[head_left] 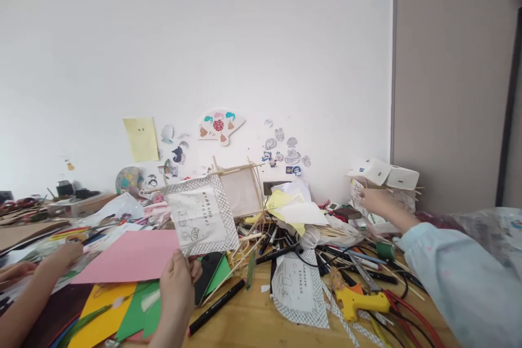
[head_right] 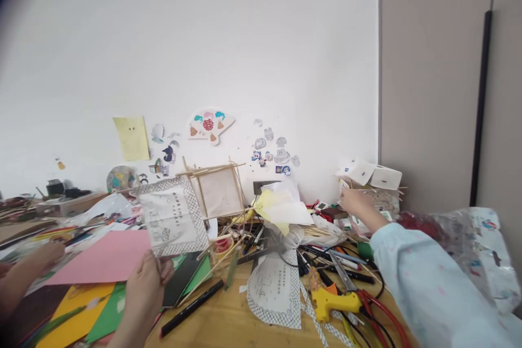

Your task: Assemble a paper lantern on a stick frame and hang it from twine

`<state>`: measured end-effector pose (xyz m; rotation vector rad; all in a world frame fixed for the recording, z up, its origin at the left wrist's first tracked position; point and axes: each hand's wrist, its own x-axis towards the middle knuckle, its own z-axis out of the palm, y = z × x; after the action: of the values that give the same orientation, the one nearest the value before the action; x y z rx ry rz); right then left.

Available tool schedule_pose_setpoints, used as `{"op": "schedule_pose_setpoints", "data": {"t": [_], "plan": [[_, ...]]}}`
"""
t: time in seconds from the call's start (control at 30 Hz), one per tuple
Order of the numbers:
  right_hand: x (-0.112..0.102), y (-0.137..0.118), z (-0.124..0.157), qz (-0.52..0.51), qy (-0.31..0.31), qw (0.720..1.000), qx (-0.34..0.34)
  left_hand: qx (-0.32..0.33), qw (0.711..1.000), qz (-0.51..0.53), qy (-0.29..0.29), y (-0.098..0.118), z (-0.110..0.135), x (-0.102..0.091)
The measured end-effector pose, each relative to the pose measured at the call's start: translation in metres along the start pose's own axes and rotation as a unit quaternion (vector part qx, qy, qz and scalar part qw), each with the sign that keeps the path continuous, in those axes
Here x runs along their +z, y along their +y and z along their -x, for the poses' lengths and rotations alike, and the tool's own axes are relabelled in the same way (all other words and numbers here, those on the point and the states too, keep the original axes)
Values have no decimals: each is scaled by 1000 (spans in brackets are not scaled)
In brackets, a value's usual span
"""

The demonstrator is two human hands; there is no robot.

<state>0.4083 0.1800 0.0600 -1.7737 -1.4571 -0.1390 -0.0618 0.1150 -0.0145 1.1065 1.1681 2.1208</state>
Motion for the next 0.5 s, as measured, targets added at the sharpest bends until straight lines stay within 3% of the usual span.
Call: {"op": "schedule_pose_setpoints", "data": {"t": [0.13,0.3,0.4,0.5], "plan": [[33,-66,28,-118,-138,979,-96,-44,998,37,-34,-6,5,5],[76,-141,50,-227,-179,950,-116,-69,994,27,-78,-14,16,4],[93,-161,48,-250,-202,943,-85,-66,993,9,-92,-18,17,4],[98,-162,36,-268,-229,934,-51,-54,994,-7,-95,-20,14,3]]}}
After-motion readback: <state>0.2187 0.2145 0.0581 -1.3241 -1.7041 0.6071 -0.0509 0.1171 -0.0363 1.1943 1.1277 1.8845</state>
